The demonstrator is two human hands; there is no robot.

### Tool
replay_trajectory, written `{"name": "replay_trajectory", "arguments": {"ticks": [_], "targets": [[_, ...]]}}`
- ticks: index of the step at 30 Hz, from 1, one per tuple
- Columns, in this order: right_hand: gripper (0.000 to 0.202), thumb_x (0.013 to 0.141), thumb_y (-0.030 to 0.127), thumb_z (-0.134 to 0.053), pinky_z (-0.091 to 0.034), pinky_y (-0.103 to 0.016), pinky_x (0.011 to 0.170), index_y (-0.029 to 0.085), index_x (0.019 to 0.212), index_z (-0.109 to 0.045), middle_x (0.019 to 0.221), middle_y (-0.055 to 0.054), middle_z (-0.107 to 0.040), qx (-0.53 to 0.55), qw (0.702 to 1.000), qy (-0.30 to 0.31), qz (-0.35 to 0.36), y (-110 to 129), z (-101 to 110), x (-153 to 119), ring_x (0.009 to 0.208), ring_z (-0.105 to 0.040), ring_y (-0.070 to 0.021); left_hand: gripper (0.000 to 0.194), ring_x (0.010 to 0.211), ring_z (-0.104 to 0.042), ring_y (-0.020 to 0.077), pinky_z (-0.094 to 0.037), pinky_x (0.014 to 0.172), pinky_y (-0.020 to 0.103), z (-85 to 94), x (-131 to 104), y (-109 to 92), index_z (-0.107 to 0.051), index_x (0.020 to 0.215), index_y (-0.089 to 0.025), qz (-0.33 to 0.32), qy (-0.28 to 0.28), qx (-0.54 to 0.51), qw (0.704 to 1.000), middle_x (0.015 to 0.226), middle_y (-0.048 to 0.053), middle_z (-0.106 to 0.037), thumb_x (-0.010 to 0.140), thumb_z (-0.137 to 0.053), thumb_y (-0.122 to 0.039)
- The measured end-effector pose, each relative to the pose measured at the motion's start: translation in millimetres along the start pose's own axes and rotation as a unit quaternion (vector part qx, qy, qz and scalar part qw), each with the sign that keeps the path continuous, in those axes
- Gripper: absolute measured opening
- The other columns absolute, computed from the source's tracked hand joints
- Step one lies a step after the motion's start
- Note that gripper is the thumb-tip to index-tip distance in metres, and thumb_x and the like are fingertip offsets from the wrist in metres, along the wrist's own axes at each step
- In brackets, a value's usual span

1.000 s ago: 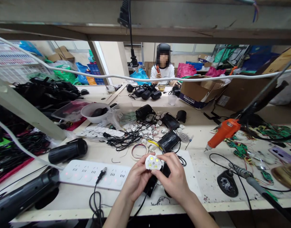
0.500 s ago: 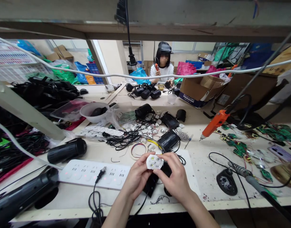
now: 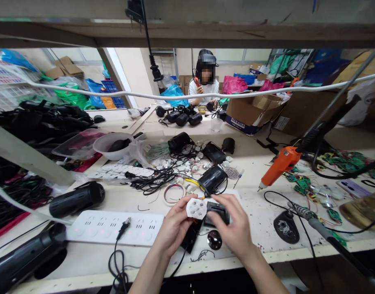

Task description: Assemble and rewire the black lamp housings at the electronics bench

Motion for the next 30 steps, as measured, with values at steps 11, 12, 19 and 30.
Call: {"name": "replay_trajectory", "arguments": {"ticks": [11,12,19,30], "targets": [[0.08,0.069,0.044,-0.079,-0.046,-0.051,0.099,0.014,0.134,-0.044,0.128,-0.02,-0.057,-0.081,0.911,-0.366,-0.173,-65.9,102.3,40.8,0.115,-0.059,-0.032,0.021,0.084,-0.063,0.0227,-0.047,0.078,0.031,-38.6,10.3,11.9,-0.075,0.096,-0.023,-0.196,0.052,0.43,0.88,0.093,0.007,-0.071,0.079,-0.071,-0.033],[0.079,0.067,0.046,-0.079,-0.047,-0.052,0.098,0.014,0.131,-0.046,0.124,-0.019,-0.06,-0.071,0.91,-0.351,-0.208,-72.7,101.9,45.0,0.11,-0.062,-0.0325,0.019,0.086,-0.063,0.0234,-0.046,0.08,0.032,-42.0,11.9,14.1,-0.075,0.096,-0.023,-0.207,0.06,0.455,0.864,0.093,0.007,-0.071,0.079,-0.07,-0.032],[0.048,0.072,0.05,-0.072,-0.051,-0.044,0.088,0.018,0.106,-0.058,0.099,-0.011,-0.071,-0.037,0.927,-0.283,-0.242,-84.4,86.1,50.7,0.089,-0.067,-0.0266,0.035,0.08,-0.063,0.0201,-0.047,0.071,0.028,-33.5,18.8,12.1,-0.072,0.101,-0.019,-0.083,0.041,0.263,0.96,0.091,0.006,-0.072,0.072,-0.077,-0.04],[0.04,0.067,0.047,-0.075,-0.053,-0.04,0.078,0.019,0.092,-0.063,0.083,-0.006,-0.07,0.041,0.936,-0.19,-0.294,-54.3,65.2,37.5,0.075,-0.065,-0.0237,0.045,0.102,-0.066,0.0252,-0.051,0.081,0.027,-25.6,16.5,1.9,-0.073,0.102,-0.015,0.01,0.042,0.074,0.996,0.103,0.012,-0.074,0.061,-0.086,-0.027]]}}
Point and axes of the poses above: each hand's wrist, its own x-axis towards the middle knuckle, its own z-axis out of the back of the hand, y = z × x, the point moved 2 cm from there along x, towards the middle knuckle
